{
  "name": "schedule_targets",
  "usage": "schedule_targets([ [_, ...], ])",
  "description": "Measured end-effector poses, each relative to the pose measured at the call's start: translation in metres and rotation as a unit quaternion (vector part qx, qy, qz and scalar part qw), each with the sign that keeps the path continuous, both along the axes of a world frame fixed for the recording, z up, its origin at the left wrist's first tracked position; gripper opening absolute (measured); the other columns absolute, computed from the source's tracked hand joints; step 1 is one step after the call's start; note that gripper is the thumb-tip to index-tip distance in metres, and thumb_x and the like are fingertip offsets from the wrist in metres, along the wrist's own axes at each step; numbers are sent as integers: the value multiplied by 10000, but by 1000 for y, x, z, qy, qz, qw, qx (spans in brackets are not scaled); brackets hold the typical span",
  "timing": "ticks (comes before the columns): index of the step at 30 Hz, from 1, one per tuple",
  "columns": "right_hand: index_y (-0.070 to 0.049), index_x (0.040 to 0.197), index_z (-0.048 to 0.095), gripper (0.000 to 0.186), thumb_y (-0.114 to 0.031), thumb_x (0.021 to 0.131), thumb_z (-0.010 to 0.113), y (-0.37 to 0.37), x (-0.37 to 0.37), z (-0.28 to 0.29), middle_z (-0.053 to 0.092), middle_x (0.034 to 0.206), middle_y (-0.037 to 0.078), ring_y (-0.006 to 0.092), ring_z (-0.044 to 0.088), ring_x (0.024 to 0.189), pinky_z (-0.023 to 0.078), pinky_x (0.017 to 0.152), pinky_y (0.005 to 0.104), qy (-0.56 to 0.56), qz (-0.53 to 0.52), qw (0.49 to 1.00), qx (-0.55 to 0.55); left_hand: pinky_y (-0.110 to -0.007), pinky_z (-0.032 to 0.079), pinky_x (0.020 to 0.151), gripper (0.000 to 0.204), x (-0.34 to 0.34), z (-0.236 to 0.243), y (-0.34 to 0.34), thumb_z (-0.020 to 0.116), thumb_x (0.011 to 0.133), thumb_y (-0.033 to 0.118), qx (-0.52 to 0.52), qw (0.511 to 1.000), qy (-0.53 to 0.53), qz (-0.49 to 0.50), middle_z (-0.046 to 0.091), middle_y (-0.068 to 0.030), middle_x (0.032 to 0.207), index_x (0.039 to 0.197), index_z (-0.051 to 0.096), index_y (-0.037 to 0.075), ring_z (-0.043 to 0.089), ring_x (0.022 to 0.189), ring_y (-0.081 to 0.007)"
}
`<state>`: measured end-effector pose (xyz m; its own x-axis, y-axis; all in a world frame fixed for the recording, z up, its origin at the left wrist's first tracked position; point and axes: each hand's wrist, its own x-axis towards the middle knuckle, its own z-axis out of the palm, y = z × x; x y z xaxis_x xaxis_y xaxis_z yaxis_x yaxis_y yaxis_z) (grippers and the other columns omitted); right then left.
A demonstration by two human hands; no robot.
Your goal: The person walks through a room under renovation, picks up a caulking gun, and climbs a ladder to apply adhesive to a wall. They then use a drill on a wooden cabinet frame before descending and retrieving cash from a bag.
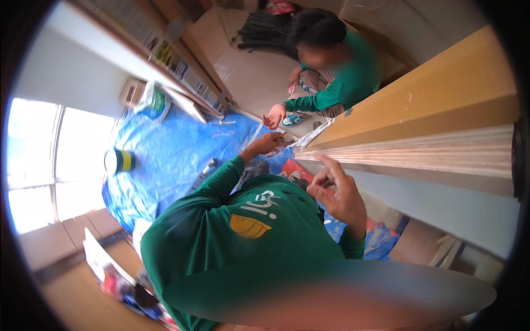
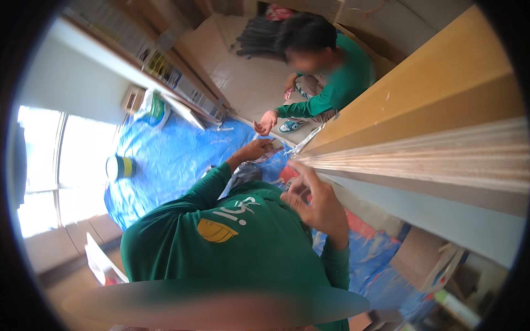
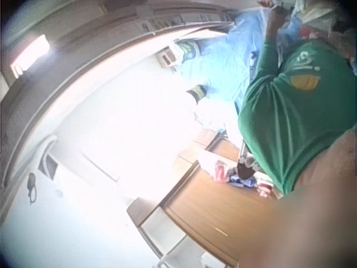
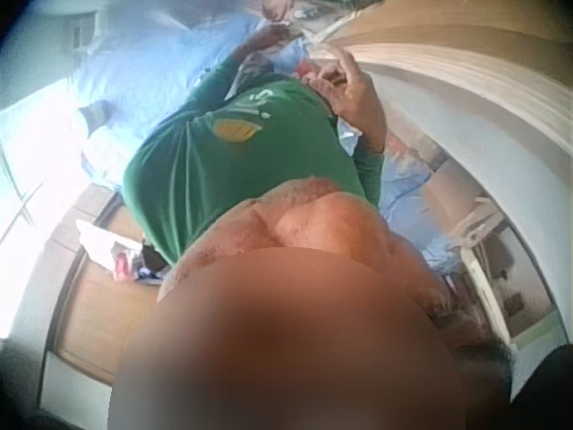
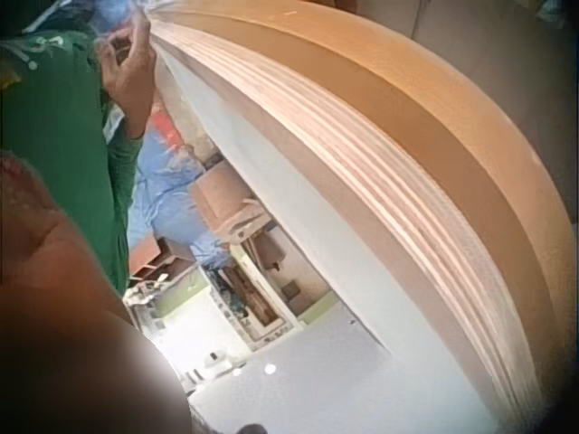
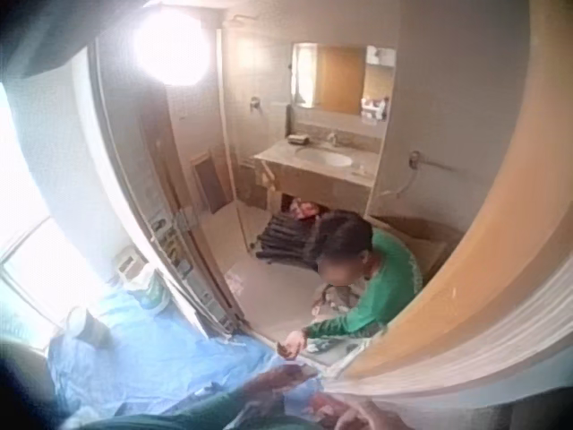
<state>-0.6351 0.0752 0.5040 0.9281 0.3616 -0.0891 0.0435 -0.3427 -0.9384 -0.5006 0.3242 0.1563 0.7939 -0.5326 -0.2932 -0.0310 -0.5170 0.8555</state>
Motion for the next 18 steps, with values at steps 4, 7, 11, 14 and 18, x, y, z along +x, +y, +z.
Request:
schedule_targets([
  [4, -14, 1564, 360, 699, -109, 965, 709, 62, 46, -31, 683, 933, 133, 290, 688, 801, 556, 771, 368, -70, -231, 970, -24, -475, 499, 989, 401, 36, -6, 36, 627, 950, 181, -37, 998, -5, -52, 703, -264, 1171, 1312, 617, 8, 663, 1137, -443],
  [7, 21, 1577, 305, 723, -67, 969, 686, 83, 85, -60, 667, 957, 156, 277, 675, 800, 554, 771, 377, -295, -343, 858, -243, -416, 528, 914, 318, 75, 5, 55, 624, 966, 163, -74, 995, 6, -60, 719, -201, 1050, 1237, 631, -1, 695, 1024, -303],
  [11, 36, 1571, 205, 743, 14, 969, 638, 117, 95, -22, 645, 1014, 168, 265, 665, 841, 539, 774, 365, -365, -403, 816, -195, -361, 529, 803, 252, 116, 4, 87, 619, 992, 182, -99, 985, 125, -66, 688, -105, 947, 1163, 660, 1, 637, 879, -160],
  [14, 66, 1302, 320, 462, 24, 968, 637, 134, 86, -4, 636, 956, 150, 241, 663, 834, 535, 761, 356, -393, -445, 786, -173, -341, 506, 746, 232, 138, 1, 91, 622, 1006, 197, -88, 989, 111, -37, 666, -71, 922, 1113, 662, -4, 594, 814, -154],
  [18, 37, 1532, -51, 880, 63, 955, 613, 131, 77, -3, 639, 999, 150, 206, 614, 831, 527, 778, 339, -384, -426, 788, -223, -335, 508, 755, 217, 152, -7, 81, 621, 1003, 181, -154, 978, 136, 22, 658, -64, 927, 1126, 649, 4, 594, 831, -140],
])
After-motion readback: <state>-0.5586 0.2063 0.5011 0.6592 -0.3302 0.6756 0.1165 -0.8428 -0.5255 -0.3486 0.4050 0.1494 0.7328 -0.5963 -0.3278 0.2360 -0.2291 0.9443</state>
